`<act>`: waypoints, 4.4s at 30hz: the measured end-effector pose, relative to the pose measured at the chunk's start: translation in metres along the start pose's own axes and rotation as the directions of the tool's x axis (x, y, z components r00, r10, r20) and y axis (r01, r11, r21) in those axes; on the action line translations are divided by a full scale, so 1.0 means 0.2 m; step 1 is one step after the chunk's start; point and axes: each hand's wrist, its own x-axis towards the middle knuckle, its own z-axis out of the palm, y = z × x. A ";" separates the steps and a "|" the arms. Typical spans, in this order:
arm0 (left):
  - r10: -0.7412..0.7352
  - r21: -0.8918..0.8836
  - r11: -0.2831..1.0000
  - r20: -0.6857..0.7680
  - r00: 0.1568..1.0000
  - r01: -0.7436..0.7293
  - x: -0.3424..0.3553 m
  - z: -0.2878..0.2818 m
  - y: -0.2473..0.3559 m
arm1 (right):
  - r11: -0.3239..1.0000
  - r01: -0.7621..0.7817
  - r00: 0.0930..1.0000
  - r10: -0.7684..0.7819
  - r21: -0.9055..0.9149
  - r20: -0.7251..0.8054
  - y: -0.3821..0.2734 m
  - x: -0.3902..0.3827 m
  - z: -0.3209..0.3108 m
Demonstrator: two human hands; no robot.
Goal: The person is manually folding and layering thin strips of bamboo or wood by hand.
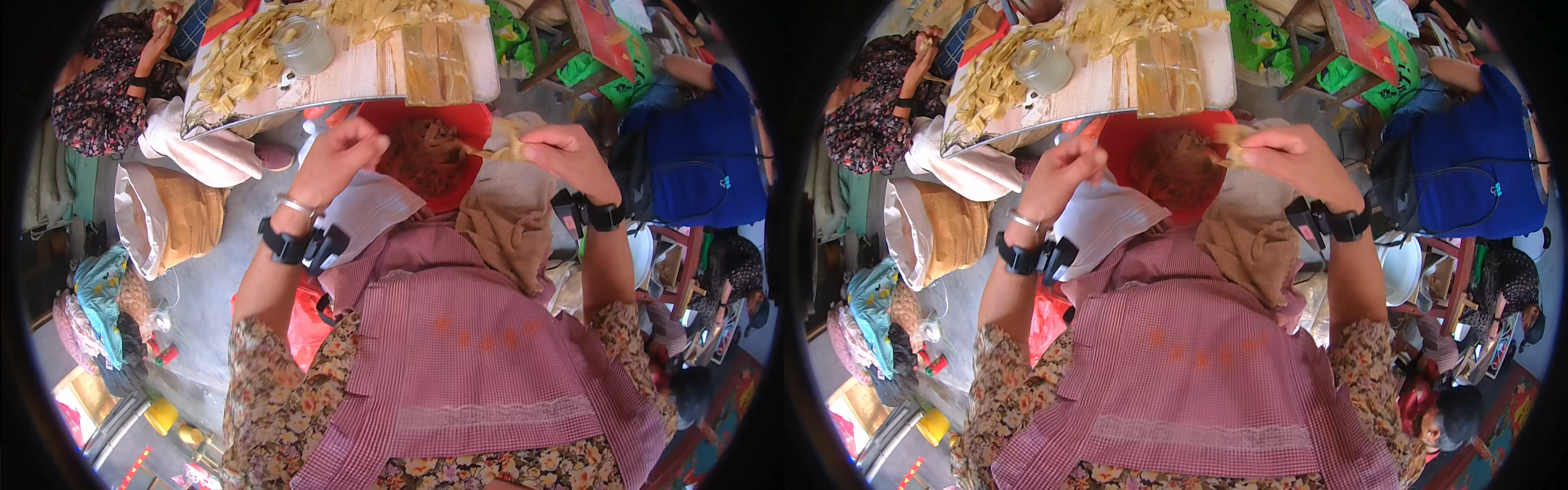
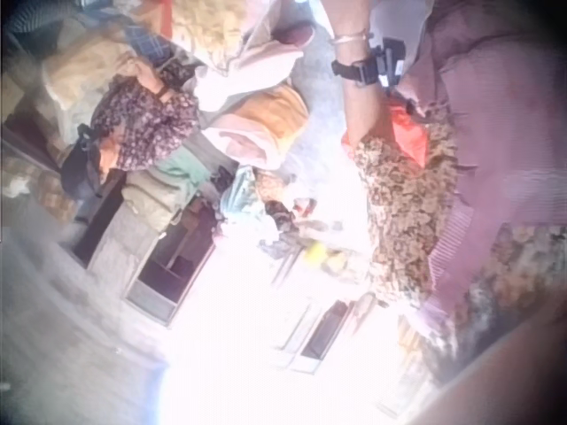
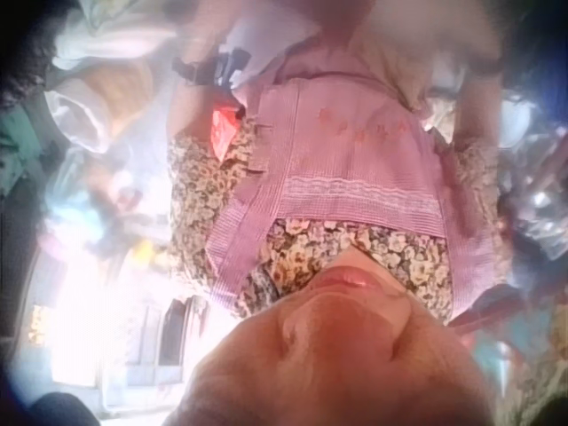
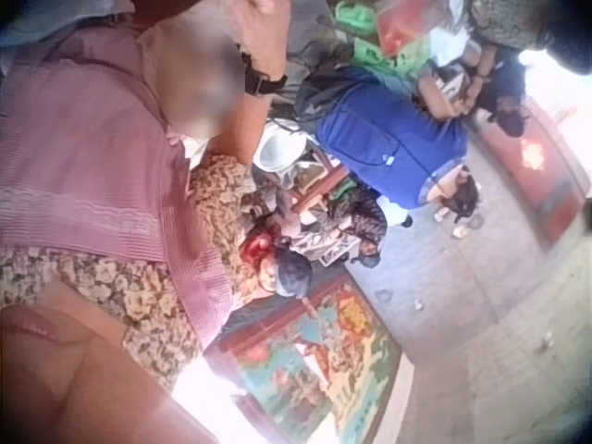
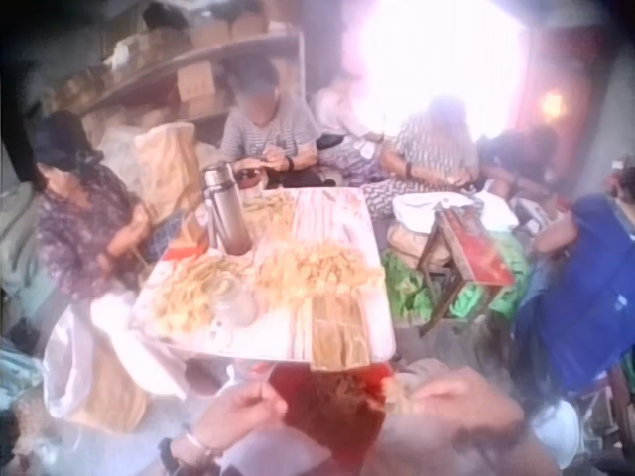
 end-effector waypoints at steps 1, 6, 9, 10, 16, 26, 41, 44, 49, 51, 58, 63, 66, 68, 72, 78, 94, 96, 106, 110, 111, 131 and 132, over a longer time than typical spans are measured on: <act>0.039 0.077 0.996 0.033 0.999 -0.041 0.01 0.04 0.03 | 0.974 0.225 0.974 -0.225 -0.037 0.013 -0.04 0.02 0.06; -0.037 -0.180 0.981 0.170 0.985 0.068 0.11 0.23 0.13 | 0.969 0.241 0.965 -0.245 0.047 0.095 -0.04 0.09 0.14; -0.092 -0.415 0.867 0.412 0.906 0.276 0.07 0.28 0.07 | 0.973 0.211 0.971 -0.220 0.098 0.092 -0.01 0.11 0.16; -0.103 -0.503 0.802 0.414 0.904 0.322 0.06 0.28 0.04 | 0.968 0.248 0.964 -0.250 0.040 0.091 0.00 0.12 0.17; -0.144 -0.622 0.714 0.319 0.937 0.321 0.04 0.31 0.02 | 0.951 0.307 0.949 -0.301 -0.048 0.094 0.04 0.15 0.19; 0.140 -0.063 0.990 0.244 0.960 -0.129 0.05 0.18 0.33 | 0.929 0.341 0.940 -0.341 -0.142 0.023 -0.15 0.18 0.15; 0.812 0.905 0.142 0.124 0.570 -0.400 0.49 0.15 0.03 | 0.786 0.274 0.717 -0.551 -0.554 -0.427 0.11 0.55 0.23; 0.763 0.918 0.187 0.088 0.640 -0.350 0.50 0.16 0.03 | 0.795 0.138 0.787 -0.451 -0.591 -0.422 0.09 0.52 0.25; 0.492 0.647 0.720 -0.218 0.843 -0.253 0.40 0.11 -0.04 | 0.911 0.098 0.887 -0.263 -0.400 -0.380 0.13 0.44 0.27; 0.261 0.054 0.965 -0.254 0.932 -0.256 0.34 0.13 -0.05 | 0.983 0.045 0.930 -0.105 -0.176 -0.352 0.12 0.36 0.28; 0.084 -0.165 0.981 -0.113 0.990 -0.102 0.11 0.20 -0.06 | 0.882 -0.043 0.997 0.065 0.469 -0.031 0.06 0.20 0.32; 0.754 0.805 0.344 0.070 0.653 -0.483 0.01 0.36 -0.02 | 0.810 -0.075 0.982 -0.042 0.581 0.185 0.04 0.13 0.40; 0.746 0.792 0.361 0.072 0.662 -0.493 0.02 0.33 -0.07 | 0.762 -0.112 0.969 -0.059 0.638 0.239 -0.01 0.10 0.42; 0.748 0.826 0.390 -0.026 0.663 -0.407 0.02 0.29 -0.07 | 0.872 -0.180 0.955 0.043 0.455 0.295 -0.01 0.07 0.41; 0.703 0.780 0.502 -0.116 0.702 -0.374 0.03 0.26 -0.11 | 0.821 -0.236 0.925 0.027 0.520 0.378 0.05 0.02 0.37; 0.313 0.496 0.826 -0.010 0.950 -0.267 -0.04 0.41 -0.24 | 0.534 -0.006 0.964 -0.221 0.845 0.146 0.09 0.06 0.34; -0.103 -0.104 0.988 0.096 0.990 0.113 -0.03 0.42 -0.21 | 0.845 -0.125 0.985 0.044 0.521 0.166 0.14 0.03 0.48; 0.138 0.268 0.958 -0.133 0.981 -0.098 -0.01 0.42 -0.23 | 0.775 -0.163 0.986 0.138 0.611 0.089 0.14 0.02 0.48; 0.423 0.395 0.795 0.182 0.888 -0.460 -0.01 0.43 -0.20 | 0.711 -0.259 0.962 0.132 0.654 0.238 0.23 0.04 0.50; 0.309 0.463 0.835 0.050 0.950 -0.296 -0.02 0.47 -0.21 | 0.852 -0.193 0.981 0.160 0.487 0.109 0.20 0.03 0.53; 0.273 0.454 0.854 0.027 0.962 -0.255 -0.03 0.48 -0.20 | 0.964 -0.013 0.998 0.028 0.266 -0.054 0.22 0.02 0.56; 0.503 0.674 0.618 0.057 0.862 -0.405 -0.02 0.43 -0.27 | 0.860 -0.077 0.956 -0.080 0.504 0.283 0.18 -0.01 0.44; 0.555 0.689 0.548 0.125 0.822 -0.474 -0.03 0.43 -0.26 | 0.859 -0.075 0.956 -0.083 0.507 0.282 0.16 -0.02 0.43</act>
